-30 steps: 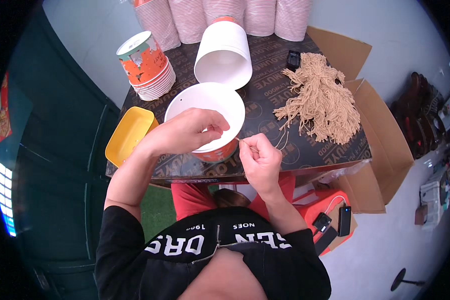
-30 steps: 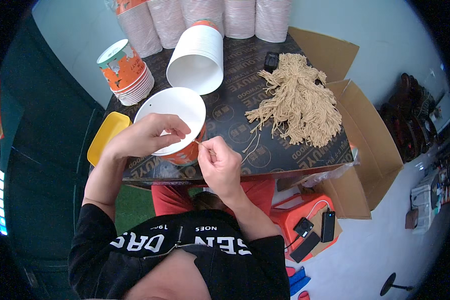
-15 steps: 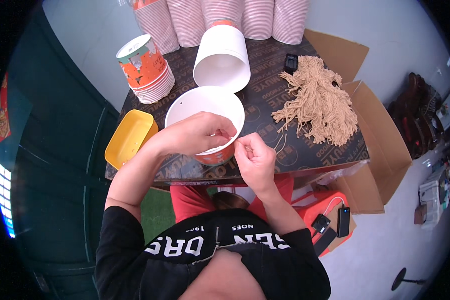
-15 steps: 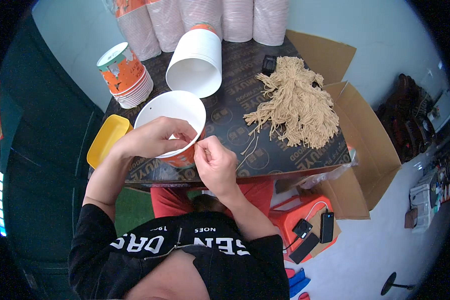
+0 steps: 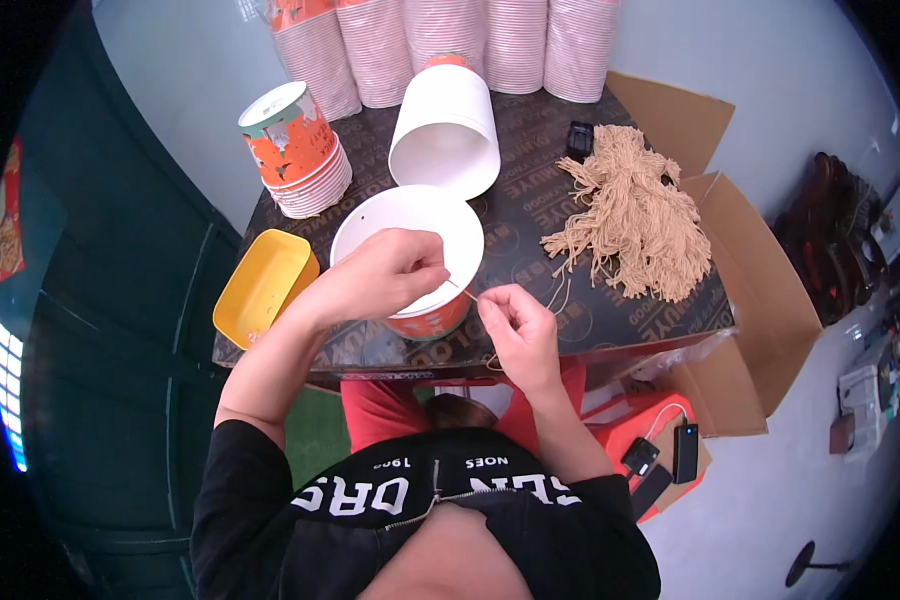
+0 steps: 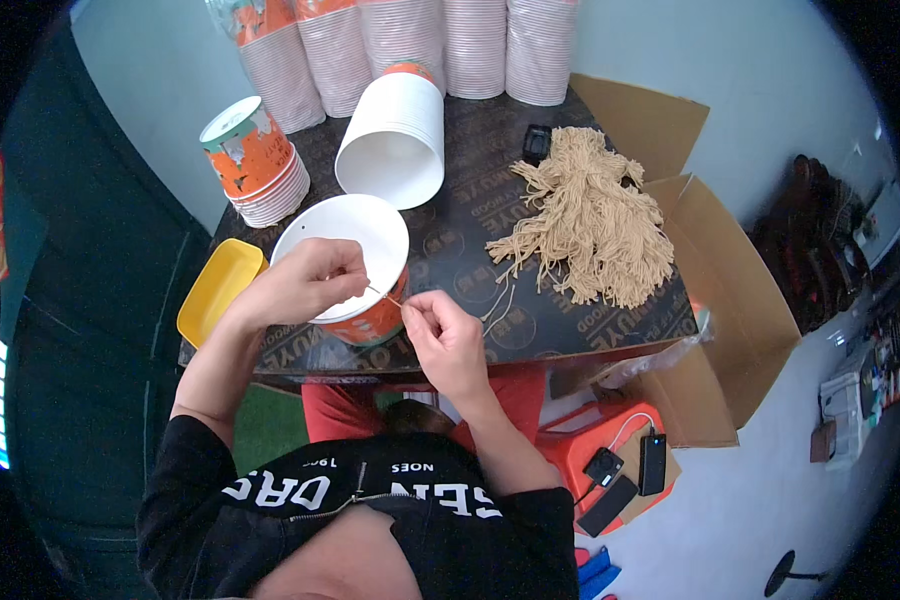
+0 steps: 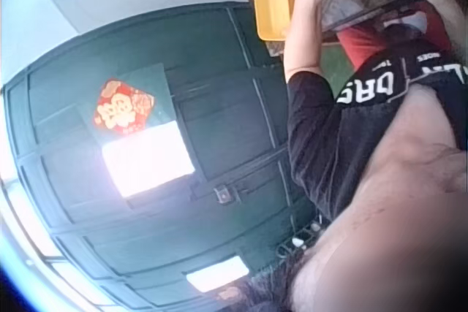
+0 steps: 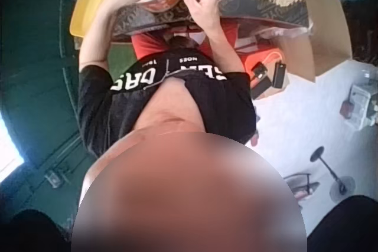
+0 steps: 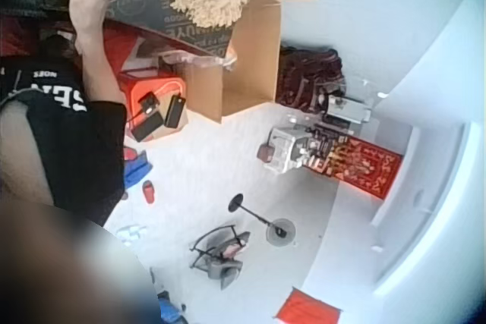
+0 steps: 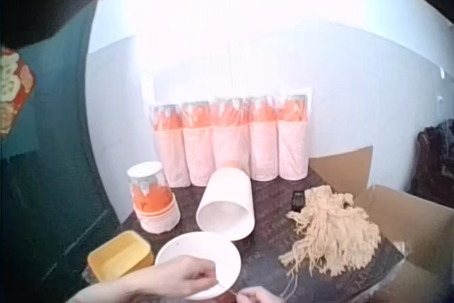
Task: Tying thin brown strings to the rims of paper cups to create handles or for packaging.
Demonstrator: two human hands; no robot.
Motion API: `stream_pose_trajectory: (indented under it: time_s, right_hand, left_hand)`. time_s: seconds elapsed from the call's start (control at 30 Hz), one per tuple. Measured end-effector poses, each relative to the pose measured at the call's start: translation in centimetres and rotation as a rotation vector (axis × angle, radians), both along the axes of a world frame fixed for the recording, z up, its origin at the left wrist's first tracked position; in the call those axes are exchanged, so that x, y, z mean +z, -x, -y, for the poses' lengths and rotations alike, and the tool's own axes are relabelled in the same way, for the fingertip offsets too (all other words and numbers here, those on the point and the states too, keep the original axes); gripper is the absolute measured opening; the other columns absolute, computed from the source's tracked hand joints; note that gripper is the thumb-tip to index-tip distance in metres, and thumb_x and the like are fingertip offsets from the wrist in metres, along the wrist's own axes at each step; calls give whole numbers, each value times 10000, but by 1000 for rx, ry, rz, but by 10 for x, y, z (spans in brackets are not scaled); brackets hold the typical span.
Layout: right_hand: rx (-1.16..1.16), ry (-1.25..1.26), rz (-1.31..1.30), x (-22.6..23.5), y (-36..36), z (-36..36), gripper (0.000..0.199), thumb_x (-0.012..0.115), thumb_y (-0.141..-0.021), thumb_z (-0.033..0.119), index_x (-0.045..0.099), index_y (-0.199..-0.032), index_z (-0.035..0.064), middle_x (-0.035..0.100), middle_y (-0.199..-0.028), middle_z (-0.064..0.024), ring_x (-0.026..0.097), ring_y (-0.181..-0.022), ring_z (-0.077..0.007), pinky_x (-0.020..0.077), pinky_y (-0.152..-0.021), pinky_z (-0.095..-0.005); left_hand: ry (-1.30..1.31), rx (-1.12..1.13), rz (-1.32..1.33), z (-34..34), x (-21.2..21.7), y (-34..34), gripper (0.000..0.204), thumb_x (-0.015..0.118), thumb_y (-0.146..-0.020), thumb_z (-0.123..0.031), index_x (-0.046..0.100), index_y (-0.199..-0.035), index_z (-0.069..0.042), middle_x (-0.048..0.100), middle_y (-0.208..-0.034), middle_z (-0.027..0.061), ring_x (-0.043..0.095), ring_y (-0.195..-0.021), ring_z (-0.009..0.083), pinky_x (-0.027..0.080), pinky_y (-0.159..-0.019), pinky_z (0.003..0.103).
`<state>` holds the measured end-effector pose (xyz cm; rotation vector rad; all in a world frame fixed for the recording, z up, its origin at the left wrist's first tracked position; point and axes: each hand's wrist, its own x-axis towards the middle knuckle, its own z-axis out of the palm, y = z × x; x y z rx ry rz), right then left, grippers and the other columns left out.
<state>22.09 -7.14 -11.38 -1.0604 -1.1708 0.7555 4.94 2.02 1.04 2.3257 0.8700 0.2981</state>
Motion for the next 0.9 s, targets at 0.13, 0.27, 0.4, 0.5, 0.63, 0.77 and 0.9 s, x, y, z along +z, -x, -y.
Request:
stream_pose_trajectory:
  time_s: [0.13, 0.27, 0.4, 0.5, 0.63, 0.77, 0.9]
  right_hand:
    - [59, -8, -12, -3, 2, -1, 90, 621, -948, 68, 630, -913, -14, 551, -661, 13, 467, -614, -23, 388, -539, -223]
    - [96, 8, -51, -3, 9, -7, 91, 606, -952, 69, 619, -911, -11, 541, -674, 11, 474, -627, -35, 399, -551, -233]
    - [129, 21, -28, -1, 5, -6, 95, 596, -960, 70, 624, -916, -8, 539, -673, 13, 473, -629, -40, 403, -554, -236]
    - [127, -19, 6, 5, -1, -3, 103, 579, -975, 69, 632, -941, -13, 549, -697, 21, 472, -640, -34, 402, -563, -226]
    - [182, -95, -152, 21, -9, 3, 141, 545, -1004, 82, 605, -1093, -11, 550, -769, 18, 437, -634, -15, 334, -554, -171]
    - [239, -142, -175, 41, -21, 4, 127, 514, -1010, 63, 560, -1114, 8, 573, -834, -17, 421, -627, -17, 337, -558, -162]
    - [241, -187, -53, 62, -28, -2, 70, 510, -995, 30, 562, -1042, 25, 583, -848, -14, 438, -641, -21, 356, -567, -166]
  left_hand:
    - [121, 47, 271, 7, -11, 4, 171, 624, -879, -83, 586, -762, 35, 598, -668, 59, 547, -645, 103, 443, -593, 282]
    - [261, -20, 585, 9, -23, -4, 149, 622, -880, -53, 611, -751, 21, 628, -703, 0, 519, -621, 60, 419, -554, 239]
    - [416, 87, 446, 16, -4, -6, 114, 638, -888, -53, 652, -801, 20, 653, -723, 10, 507, -595, 45, 406, -533, 218]
    - [420, 90, 414, 16, -6, -5, 100, 648, -906, -63, 680, -854, 17, 661, -735, 8, 498, -584, 30, 395, -520, 201]
    - [472, 97, 425, 13, -8, -5, 89, 656, -907, -47, 682, -894, 38, 656, -743, 21, 514, -587, 43, 409, -523, 202]
    - [565, 31, 456, 6, -12, -4, 82, 671, -881, -5, 676, -936, 56, 653, -769, 36, 535, -595, 61, 421, -525, 212]
    - [575, 23, 438, 4, -14, -5, 94, 680, -867, 9, 670, -946, 60, 648, -772, 34, 540, -600, 66, 425, -527, 215]
